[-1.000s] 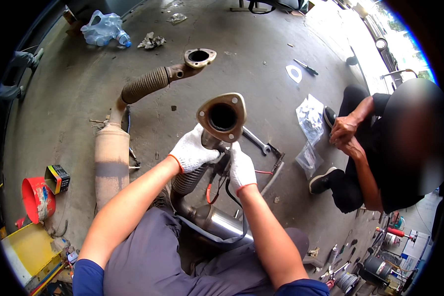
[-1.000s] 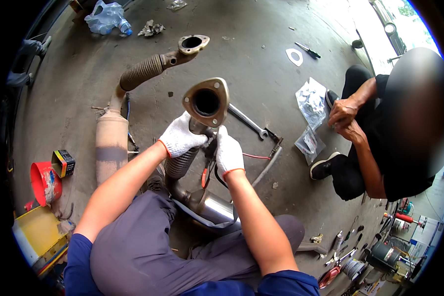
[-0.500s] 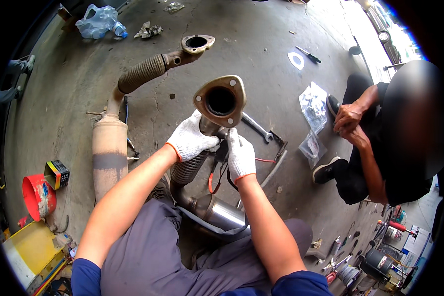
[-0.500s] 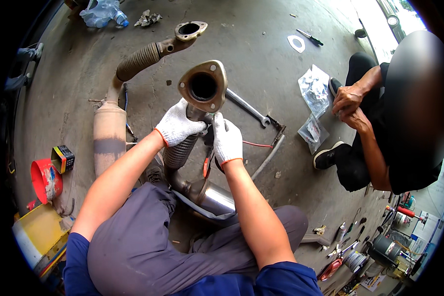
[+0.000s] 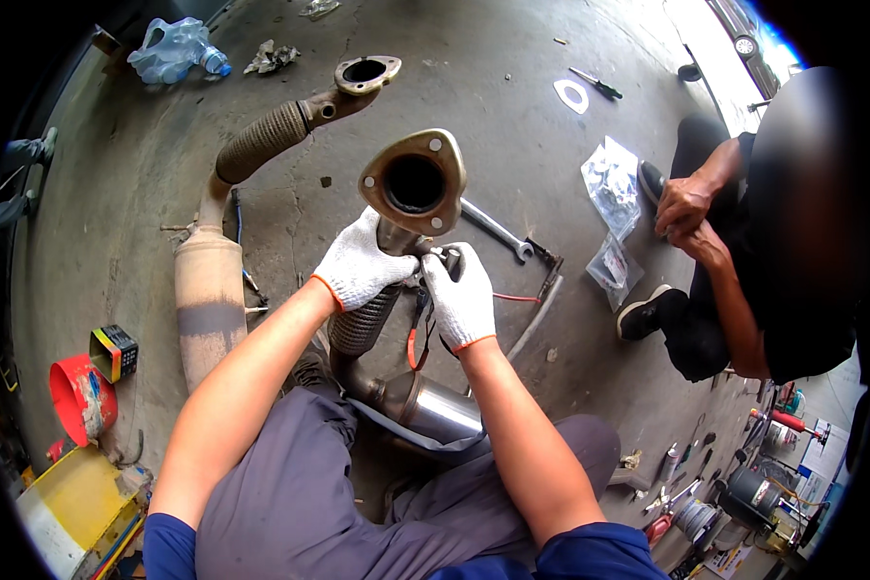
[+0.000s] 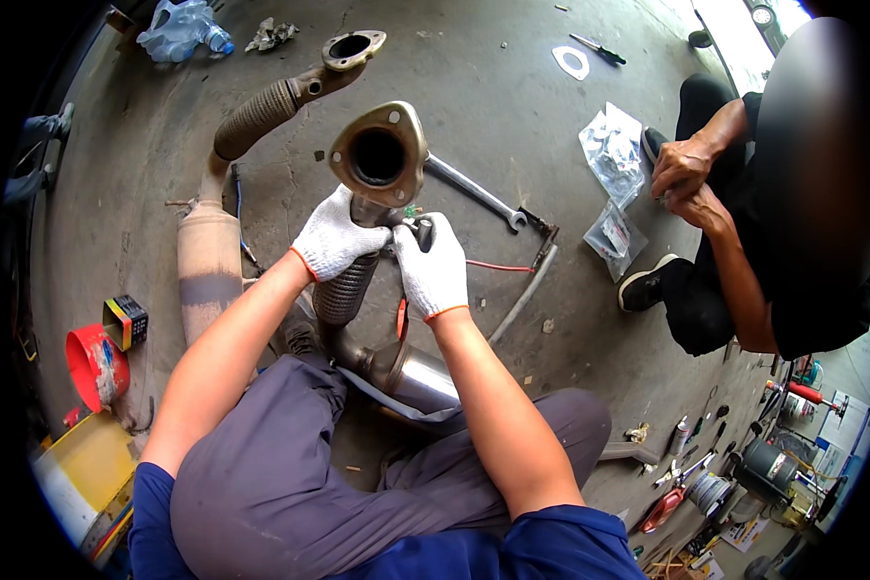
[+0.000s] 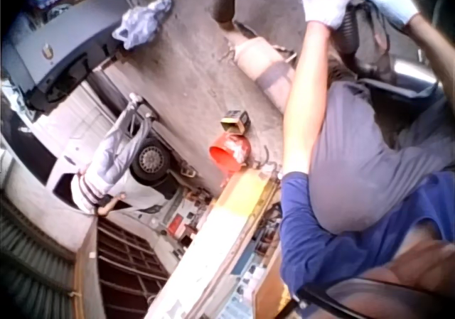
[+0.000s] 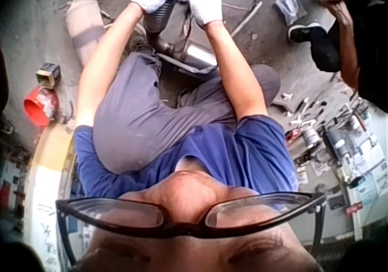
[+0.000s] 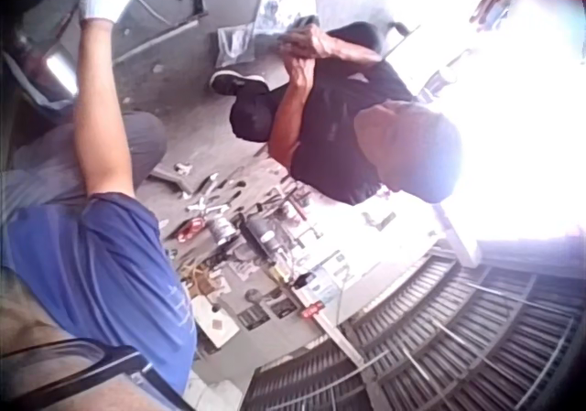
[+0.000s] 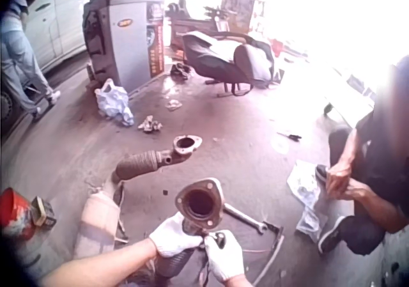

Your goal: The person sits on the floor and uses a wrench to tighten bolts on a flexible exhaust pipe section. They repeatedly reposition the pipe and apply the wrench to different bolt locations while another person sits nearby.

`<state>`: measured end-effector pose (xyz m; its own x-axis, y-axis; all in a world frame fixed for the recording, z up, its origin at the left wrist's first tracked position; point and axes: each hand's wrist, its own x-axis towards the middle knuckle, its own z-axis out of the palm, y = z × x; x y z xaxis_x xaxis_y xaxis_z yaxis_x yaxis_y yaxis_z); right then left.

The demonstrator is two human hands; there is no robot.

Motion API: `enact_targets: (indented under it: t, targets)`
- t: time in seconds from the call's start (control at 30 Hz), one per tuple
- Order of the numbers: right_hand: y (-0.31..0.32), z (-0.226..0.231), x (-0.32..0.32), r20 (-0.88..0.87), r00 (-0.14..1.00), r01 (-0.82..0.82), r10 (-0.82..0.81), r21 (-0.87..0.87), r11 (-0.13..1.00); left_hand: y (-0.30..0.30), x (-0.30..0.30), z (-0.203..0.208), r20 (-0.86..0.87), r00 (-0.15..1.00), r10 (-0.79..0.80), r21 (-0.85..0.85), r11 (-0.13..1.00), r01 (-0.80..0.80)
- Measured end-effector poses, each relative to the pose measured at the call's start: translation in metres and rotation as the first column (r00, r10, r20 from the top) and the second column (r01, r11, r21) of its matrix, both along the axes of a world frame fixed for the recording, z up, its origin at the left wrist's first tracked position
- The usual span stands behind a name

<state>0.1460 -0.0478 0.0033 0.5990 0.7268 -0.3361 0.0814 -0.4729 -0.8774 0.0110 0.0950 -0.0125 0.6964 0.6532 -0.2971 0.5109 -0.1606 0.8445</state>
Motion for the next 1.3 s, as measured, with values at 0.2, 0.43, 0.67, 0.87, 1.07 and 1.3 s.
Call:
enact_targets:
  t: [0.2,0.43,0.67,0.87,1.07,1.3]
  targets:
    - [0.000,-0.013,0.005,-0.062,0.998,0.008,-0.006,0.045,0.999,0.002,0.002,-0.004,0.002,1.000,-0.010,0.022,1.000,0.009]
    - [0.002,-0.012,0.005,-0.108,0.994,0.017,-0.013,0.033,0.999,0.002,0.001,-0.002,-0.025,1.000,0.000,0.019,1.000,0.001]
    - [-0.001,-0.013,-0.003,-0.136,0.989,0.070,-0.057,0.093,0.993,0.001,0.000,0.001,-0.012,1.000,0.007,0.004,1.000,-0.007]
    - [0.000,-0.005,-0.007,-0.015,0.997,0.081,-0.080,0.126,0.989,0.001,0.001,0.000,0.018,1.000,-0.010,0.006,1.000,0.010]
    - [0.002,-0.007,0.005,-0.143,0.989,0.050,-0.045,0.033,0.998,0.001,0.002,0.000,-0.033,0.999,-0.008,0.029,1.000,0.009]
    - [-0.016,-0.015,0.009,-0.041,0.999,0.035,-0.033,0.052,0.998,0.002,-0.001,-0.005,0.003,1.000,-0.020,0.008,1.000,0.020]
